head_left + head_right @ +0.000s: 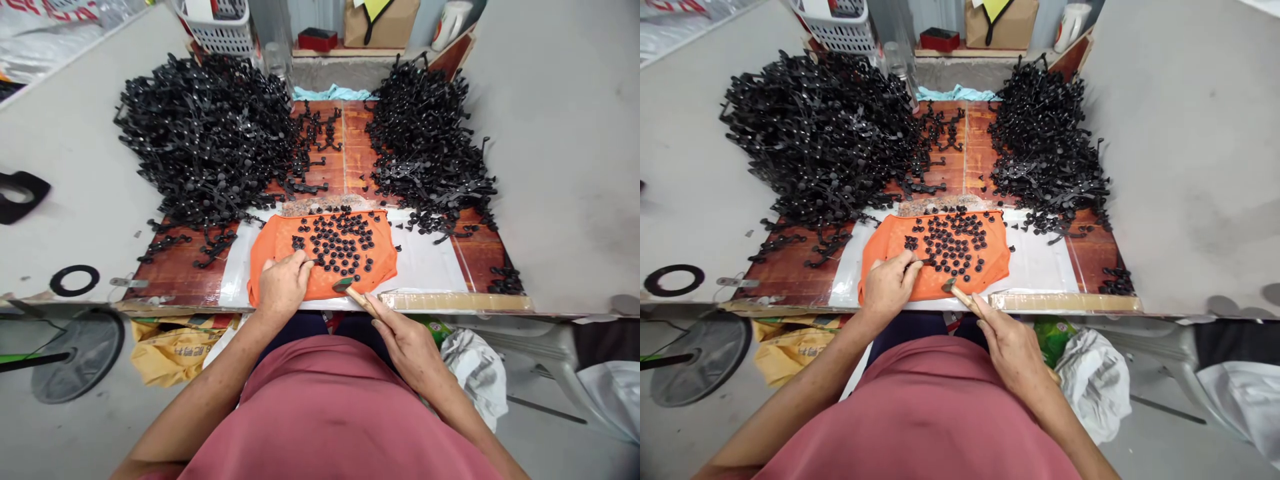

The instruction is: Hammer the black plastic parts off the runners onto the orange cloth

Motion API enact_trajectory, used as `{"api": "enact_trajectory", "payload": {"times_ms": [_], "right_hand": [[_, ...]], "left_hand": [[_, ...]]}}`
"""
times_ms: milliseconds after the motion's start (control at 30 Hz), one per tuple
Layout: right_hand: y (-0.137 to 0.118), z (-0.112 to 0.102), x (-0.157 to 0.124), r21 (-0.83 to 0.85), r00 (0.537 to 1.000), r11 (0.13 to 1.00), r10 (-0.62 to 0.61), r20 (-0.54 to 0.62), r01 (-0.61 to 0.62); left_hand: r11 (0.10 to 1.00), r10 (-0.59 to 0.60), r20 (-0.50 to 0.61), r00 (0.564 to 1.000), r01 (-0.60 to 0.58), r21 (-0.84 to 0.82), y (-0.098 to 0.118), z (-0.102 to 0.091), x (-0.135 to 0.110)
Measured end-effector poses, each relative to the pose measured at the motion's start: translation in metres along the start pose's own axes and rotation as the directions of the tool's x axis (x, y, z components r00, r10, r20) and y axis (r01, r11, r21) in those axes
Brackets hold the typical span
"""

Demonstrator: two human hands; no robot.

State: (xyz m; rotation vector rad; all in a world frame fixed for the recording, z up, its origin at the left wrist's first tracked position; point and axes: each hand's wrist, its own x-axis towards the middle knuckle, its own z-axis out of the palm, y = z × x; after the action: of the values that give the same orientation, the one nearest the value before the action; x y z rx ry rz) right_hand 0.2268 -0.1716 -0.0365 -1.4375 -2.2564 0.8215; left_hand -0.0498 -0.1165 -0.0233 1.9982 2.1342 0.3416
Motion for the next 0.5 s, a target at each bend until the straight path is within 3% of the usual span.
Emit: {"api": "enact_trajectory", "payload": {"times_ms": [333, 500], "right_hand": [[-0.018, -0.033, 0.035, -0.187, 0.993, 0.981, -0.077, -0.094, 0.058], [-0.032, -0.028, 0.052, -0.216, 0.985, 0.971, -0.13, -0.111, 0.104]], "left_hand": [[0.993, 0.071, -0.136, 0.988, -0.058, 0.098, -0.002, 0.009, -0.002], [0.99, 0.083, -0.153, 0.985, -0.064, 0.125, -0.001, 0.009, 0.0]]}}
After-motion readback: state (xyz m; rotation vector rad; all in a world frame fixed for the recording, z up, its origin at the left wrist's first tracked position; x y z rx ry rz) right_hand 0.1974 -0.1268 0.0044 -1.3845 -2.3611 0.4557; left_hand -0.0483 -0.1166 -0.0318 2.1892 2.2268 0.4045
